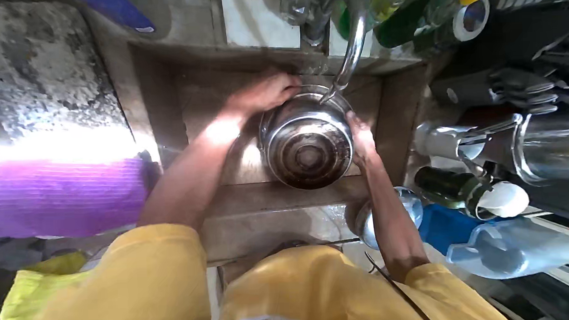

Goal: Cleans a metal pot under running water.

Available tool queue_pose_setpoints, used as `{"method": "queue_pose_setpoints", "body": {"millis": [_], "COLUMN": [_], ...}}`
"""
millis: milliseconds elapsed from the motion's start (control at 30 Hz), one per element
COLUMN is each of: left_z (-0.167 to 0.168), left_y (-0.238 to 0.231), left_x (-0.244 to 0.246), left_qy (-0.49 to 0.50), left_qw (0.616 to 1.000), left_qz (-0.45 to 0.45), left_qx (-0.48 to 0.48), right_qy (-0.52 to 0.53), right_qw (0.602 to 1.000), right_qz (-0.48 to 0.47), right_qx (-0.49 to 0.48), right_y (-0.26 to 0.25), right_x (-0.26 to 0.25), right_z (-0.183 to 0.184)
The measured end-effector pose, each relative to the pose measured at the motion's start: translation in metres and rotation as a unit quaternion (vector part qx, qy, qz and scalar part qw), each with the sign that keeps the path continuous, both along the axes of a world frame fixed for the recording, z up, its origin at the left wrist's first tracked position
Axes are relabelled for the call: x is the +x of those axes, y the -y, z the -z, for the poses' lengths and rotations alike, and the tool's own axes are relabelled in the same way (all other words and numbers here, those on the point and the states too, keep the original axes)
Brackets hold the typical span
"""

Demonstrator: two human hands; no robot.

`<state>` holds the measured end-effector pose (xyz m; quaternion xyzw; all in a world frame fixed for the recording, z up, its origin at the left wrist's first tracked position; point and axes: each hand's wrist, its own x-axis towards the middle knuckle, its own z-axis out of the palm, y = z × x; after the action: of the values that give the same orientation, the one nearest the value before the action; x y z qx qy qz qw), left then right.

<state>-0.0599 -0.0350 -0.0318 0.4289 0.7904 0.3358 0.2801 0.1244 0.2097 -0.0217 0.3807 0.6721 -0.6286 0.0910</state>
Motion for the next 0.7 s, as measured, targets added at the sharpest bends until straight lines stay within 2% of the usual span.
{"method": "queue_pose_setpoints", "body": {"millis": [67,100,133,200,267,300,333,400,500,567,633,700], "left_z": [0.019,0.024,0.028,0.041,0.045,0.046,0.044,0.041,0.015,-0.003,-0.025,-0.043], "left_y": [0.032,0.039,0.041,0.037,0.029,0.030,0.034,0.047,0.054,0.034,-0.001,-0.031], "left_x": [0.051,0.083,0.117,0.179,0.209,0.209,0.200,0.167,0.098,0.056,0.027,0.013], "left_qy": [0.067,0.102,0.144,0.162,0.172,0.169,0.175,0.181,0.175,0.106,0.021,-0.057], "left_qw": [0.985,0.964,0.933,0.866,0.823,0.818,0.826,0.866,0.941,0.984,0.996,0.987], "left_qz": [-0.156,-0.244,-0.328,-0.472,-0.541,-0.550,-0.536,-0.465,-0.288,-0.136,0.017,0.111], "left_qx": [-0.012,-0.017,-0.033,-0.018,-0.004,-0.005,-0.003,-0.016,-0.025,-0.039,-0.082,-0.104], "right_qy": [-0.004,-0.012,-0.009,0.013,-0.027,-0.060,-0.086,-0.099,-0.015,0.032,0.022,-0.002], "right_qw": [0.998,0.996,0.994,0.993,0.977,0.961,0.948,0.949,0.984,0.998,0.996,0.990], "right_qz": [0.065,0.087,0.107,0.111,0.163,0.190,0.196,0.161,0.102,0.019,-0.085,-0.142], "right_qx": [-0.016,-0.019,-0.018,-0.030,-0.132,-0.192,-0.236,-0.251,-0.143,-0.058,-0.025,-0.008], "right_y": [0.004,0.008,0.014,0.027,0.038,0.041,0.039,0.029,0.010,0.005,0.003,0.004], "right_x": [0.019,0.029,0.038,0.065,0.081,0.085,0.087,0.081,0.050,0.017,-0.008,-0.018], "right_z": [-0.005,-0.006,-0.004,0.005,0.023,0.032,0.038,0.039,0.024,0.010,0.007,0.007]}}
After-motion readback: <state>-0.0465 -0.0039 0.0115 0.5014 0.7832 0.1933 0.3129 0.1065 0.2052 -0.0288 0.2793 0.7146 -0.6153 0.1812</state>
